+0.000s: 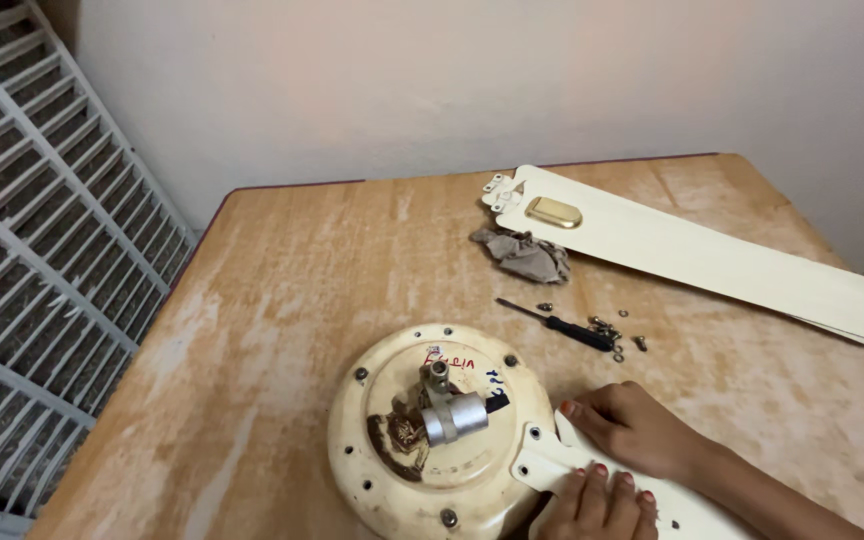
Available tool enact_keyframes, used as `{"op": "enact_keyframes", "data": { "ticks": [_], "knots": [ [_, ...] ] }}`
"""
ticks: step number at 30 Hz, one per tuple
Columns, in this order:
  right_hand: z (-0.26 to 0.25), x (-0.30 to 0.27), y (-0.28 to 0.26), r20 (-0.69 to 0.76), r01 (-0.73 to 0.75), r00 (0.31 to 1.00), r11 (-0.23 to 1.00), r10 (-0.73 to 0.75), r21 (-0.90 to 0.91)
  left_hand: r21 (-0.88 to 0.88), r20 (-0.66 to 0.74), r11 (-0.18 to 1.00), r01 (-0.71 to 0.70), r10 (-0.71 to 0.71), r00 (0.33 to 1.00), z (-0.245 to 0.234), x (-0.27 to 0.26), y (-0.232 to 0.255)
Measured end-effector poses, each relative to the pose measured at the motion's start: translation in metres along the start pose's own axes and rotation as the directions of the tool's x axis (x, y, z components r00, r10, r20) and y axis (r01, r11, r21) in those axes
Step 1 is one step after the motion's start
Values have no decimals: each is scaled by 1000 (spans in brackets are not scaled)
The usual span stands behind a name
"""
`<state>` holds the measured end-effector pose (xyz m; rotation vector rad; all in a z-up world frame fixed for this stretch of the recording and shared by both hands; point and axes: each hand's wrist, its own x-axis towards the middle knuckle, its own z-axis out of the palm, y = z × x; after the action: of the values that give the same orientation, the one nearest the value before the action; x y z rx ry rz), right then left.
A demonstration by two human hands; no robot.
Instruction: The person wipes a ceiling fan blade with a cloth, then aligns it to the fan motor housing and secures it using a screwdriver and screws. The blade is attached to the motor hub while other fan parts remain on the table.
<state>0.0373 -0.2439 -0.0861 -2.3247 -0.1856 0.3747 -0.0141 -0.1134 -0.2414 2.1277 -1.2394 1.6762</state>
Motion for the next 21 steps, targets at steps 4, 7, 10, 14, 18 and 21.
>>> {"op": "enact_keyframes", "data": {
  "ticks": [4, 7, 10, 14, 18, 21],
  "knots": [
    [-2, 1, -1, 3, 46, 999, 999, -46, -9, -164, 185, 976, 141, -110, 977, -11, 26, 3],
    [-1, 3, 4, 25, 33, 999, 999, -34, 2, -366, 522, 884, 291, -65, 851, -29, 64, -10],
    [1, 8, 10, 49, 7, 999, 1000, -6, -7, -493, 707, 771, 404, 84, 702, -45, 117, -36],
    [5, 9, 19, -105, -23, 994, 989, 38, 143, -516, 685, 704, 488, -2, 728, -47, 189, -67],
    [1, 5, 28, 14, 87, 995, 925, -99, 369, -440, 793, 536, 720, -143, 592, -32, 233, -70],
    [6, 16, 27, 22, 91, 995, 987, -95, 134, -505, 757, 305, 807, -293, 584, -3, 249, -61]
  ]
}}
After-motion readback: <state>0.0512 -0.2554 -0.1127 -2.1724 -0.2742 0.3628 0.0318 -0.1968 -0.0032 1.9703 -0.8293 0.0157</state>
